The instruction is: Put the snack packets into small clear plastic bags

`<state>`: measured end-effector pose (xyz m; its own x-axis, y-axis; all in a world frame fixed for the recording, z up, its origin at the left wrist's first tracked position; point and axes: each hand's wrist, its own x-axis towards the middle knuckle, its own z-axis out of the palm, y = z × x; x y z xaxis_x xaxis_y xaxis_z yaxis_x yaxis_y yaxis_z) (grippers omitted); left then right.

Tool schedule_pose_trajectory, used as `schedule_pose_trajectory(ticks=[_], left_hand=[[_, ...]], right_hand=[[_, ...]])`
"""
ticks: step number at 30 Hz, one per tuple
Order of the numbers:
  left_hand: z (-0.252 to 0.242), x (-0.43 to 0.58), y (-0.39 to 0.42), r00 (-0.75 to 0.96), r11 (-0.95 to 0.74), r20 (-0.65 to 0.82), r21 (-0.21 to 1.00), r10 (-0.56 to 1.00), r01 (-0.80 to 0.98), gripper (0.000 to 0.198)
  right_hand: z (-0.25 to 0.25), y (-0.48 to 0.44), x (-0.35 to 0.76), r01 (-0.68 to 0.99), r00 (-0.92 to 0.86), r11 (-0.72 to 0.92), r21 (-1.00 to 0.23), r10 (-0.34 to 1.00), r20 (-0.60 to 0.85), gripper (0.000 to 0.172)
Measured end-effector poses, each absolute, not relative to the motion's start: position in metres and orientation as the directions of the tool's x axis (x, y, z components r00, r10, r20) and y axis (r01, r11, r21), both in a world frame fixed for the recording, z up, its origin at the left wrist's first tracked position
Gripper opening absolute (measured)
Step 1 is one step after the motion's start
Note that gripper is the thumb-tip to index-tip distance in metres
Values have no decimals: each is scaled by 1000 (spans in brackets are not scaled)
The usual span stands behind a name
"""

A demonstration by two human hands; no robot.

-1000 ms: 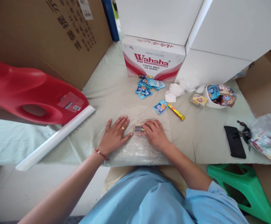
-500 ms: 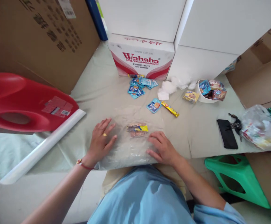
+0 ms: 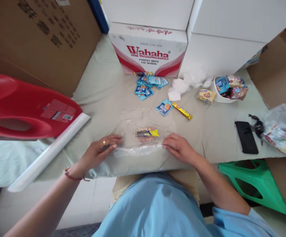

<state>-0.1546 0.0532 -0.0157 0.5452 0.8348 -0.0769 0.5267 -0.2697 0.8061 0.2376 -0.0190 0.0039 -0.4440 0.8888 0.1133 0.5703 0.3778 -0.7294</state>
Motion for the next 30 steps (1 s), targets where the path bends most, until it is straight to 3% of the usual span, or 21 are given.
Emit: schedule_pose_trajectory(ticks=[4, 7, 10, 13, 15, 17, 19, 22, 26, 30], left_hand=[[-7, -142, 86, 361, -65, -192, 804, 912, 591, 45], [-6, -135, 103, 157, 21, -161, 761, 974, 648, 41], [0, -133, 99, -167, 79, 42, 752, 985, 654, 32], [17, -127, 64, -359, 14, 392, 658, 847, 753, 22], [29, -116, 30, -286, -108, 570, 559, 770, 822, 17], [36, -96, 0, 28, -404, 658, 428, 753, 809, 23], [34, -70, -16, 344, -636, 600, 380, 722, 672, 38], [15, -35, -7, 502, -633, 391, 387, 771, 671, 43], [-12, -19, 26, 476, -500, 168, 405, 863, 765, 40], [-21, -23, 34, 505, -518, 142, 385, 851, 764, 39]], right_hand=[[18, 37, 238, 669, -378, 301, -680, 925, 38, 27], [9, 69, 237, 770, -300, 206, -603, 952, -58, 26], [-1, 83, 236, 889, -210, 102, -446, 957, -199, 23], [5, 85, 237, 957, -151, 85, -277, 962, -229, 25], [15, 90, 235, 967, -142, 101, -234, 976, -165, 28], [24, 100, 227, 959, -184, 158, -237, 979, -92, 31], [26, 115, 214, 932, -287, 264, -249, 956, -62, 31], [14, 138, 188, 897, -406, 375, -234, 909, -99, 43], [-2, 158, 164, 949, -299, 268, -163, 931, -207, 61], [7, 165, 159, 962, -215, 134, -239, 909, -356, 27]])
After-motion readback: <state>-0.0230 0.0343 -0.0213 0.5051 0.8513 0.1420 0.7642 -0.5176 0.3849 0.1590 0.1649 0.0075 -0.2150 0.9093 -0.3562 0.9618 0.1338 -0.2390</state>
